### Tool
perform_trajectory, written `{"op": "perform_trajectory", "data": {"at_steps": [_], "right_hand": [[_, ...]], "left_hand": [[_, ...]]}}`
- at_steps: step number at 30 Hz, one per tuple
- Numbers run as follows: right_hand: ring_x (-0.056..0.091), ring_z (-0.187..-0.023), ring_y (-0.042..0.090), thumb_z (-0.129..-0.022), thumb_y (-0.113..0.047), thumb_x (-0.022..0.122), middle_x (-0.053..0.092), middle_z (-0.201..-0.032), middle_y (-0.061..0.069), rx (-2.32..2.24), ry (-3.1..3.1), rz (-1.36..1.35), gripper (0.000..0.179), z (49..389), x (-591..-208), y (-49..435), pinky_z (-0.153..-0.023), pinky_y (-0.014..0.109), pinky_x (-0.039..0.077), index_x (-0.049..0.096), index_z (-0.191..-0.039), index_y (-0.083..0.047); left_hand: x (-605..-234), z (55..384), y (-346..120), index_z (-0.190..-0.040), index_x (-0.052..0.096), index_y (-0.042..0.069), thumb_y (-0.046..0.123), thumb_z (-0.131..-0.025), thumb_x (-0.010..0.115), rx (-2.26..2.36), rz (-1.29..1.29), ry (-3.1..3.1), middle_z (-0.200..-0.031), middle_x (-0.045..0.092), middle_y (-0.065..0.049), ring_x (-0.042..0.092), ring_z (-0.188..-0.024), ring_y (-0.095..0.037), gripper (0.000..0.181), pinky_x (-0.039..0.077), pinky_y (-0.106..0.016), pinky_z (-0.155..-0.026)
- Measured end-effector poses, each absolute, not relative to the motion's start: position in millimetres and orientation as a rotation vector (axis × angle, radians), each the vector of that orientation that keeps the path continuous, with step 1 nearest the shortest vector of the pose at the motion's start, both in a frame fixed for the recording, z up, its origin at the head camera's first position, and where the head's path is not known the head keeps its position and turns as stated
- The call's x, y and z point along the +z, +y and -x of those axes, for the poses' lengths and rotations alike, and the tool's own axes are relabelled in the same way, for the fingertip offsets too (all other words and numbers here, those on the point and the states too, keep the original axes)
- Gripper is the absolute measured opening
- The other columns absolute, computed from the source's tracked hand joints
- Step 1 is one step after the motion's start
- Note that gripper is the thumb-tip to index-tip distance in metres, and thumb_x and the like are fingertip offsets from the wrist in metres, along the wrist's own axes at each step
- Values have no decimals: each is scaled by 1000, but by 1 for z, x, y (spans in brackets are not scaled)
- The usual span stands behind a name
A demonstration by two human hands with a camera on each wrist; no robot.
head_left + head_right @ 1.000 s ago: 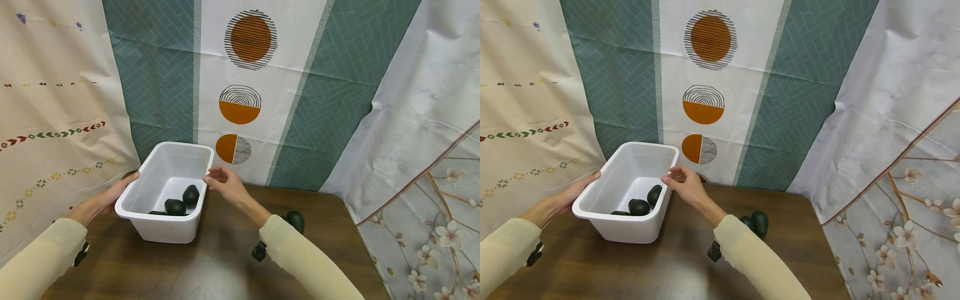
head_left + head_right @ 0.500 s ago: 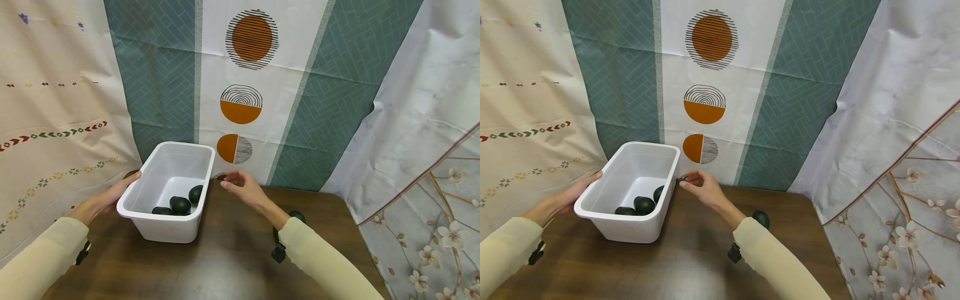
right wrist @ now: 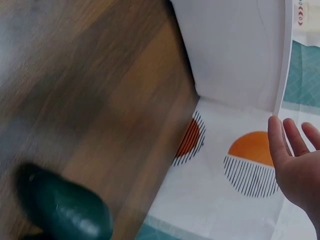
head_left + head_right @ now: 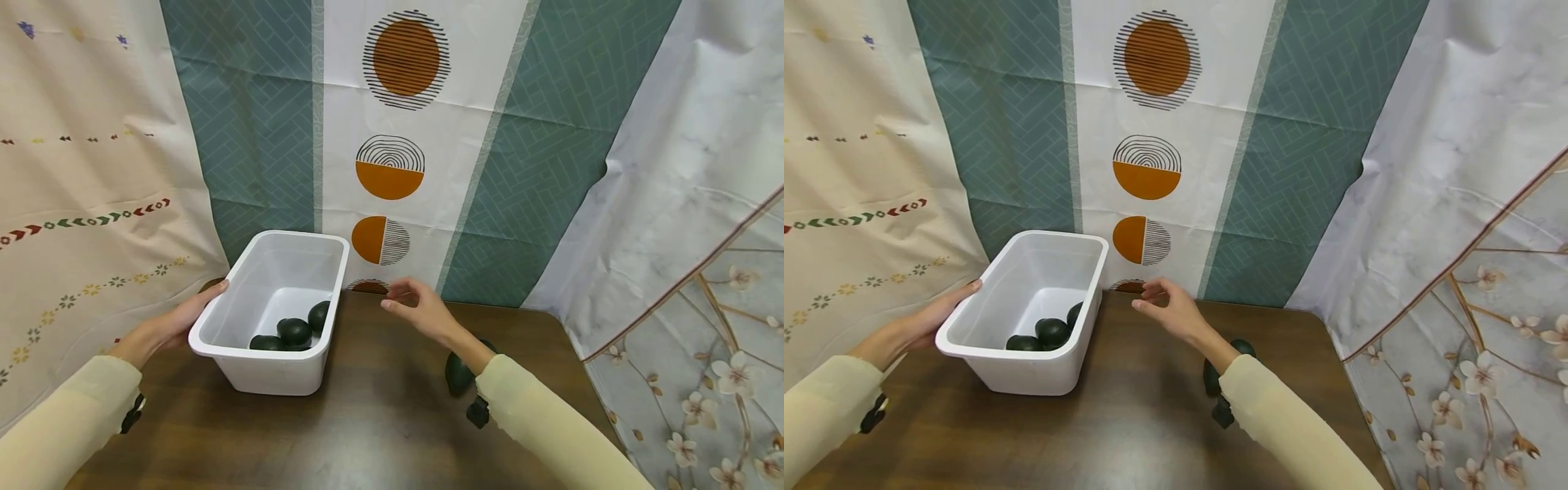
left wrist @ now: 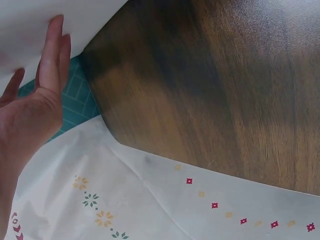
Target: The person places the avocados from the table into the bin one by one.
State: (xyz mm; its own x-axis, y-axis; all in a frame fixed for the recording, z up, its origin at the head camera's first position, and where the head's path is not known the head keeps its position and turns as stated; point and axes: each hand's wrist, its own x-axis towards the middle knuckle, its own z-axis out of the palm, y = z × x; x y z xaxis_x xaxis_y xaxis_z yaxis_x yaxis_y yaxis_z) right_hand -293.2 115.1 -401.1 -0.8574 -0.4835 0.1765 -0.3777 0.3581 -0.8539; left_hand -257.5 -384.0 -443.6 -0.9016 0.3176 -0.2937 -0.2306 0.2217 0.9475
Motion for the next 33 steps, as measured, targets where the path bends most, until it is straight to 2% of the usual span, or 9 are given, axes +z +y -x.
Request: {"op": "perform_trajectory", "data": {"at_steps": [5, 13, 17, 26, 33], "right_hand": [[65, -118, 25, -99, -38, 76, 68, -133, 8, -1441, 2573, 791, 45, 294, -403, 129, -99, 49, 54, 64, -136, -15], [64, -122, 24, -98, -42, 78, 68, -133, 8, -1297, 2649, 791, 49, 293, -407, 152, -103, 50, 52, 63, -136, -15], [64, -123, 27, -97, -40, 79, 68, -134, 10, -1276, 2654, 811, 50, 291, -409, 161, -103, 53, 51, 63, -137, -14], [64, -124, 29, -97, -38, 80, 69, -131, 6, -1213, 2675, 856, 50, 292, -416, 178, -103, 58, 50, 63, -137, -12], [63, -126, 29, -96, -38, 81, 68, -134, 6, -1104, 2707, 860, 52, 294, -422, 192, -104, 54, 52, 62, -137, -13]], "left_hand": [[-444, 254, -384, -165, 13, 4, 62, -112, 19, 1727, -75, 2081, -140, 56, -11, 60, -125, -29, 79, 52, -57, -102], [-440, 254, -381, -166, 9, 7, 61, -112, 20, 1756, -106, 2085, -147, 50, -18, 58, -127, -30, 77, 51, -58, -103], [-438, 253, -381, -166, 9, 6, 62, -112, 20, 1754, -96, 2085, -148, 48, -20, 57, -128, -31, 78, 51, -57, -103], [-438, 255, -381, -167, 11, 6, 64, -111, 20, 1750, -90, 2099, -153, 42, -26, 56, -130, -34, 81, 51, -57, -103], [-440, 253, -379, -166, 15, 3, 65, -111, 19, 1717, -47, 2132, -148, 49, -24, 60, -126, -33, 84, 51, -58, -104]]}}
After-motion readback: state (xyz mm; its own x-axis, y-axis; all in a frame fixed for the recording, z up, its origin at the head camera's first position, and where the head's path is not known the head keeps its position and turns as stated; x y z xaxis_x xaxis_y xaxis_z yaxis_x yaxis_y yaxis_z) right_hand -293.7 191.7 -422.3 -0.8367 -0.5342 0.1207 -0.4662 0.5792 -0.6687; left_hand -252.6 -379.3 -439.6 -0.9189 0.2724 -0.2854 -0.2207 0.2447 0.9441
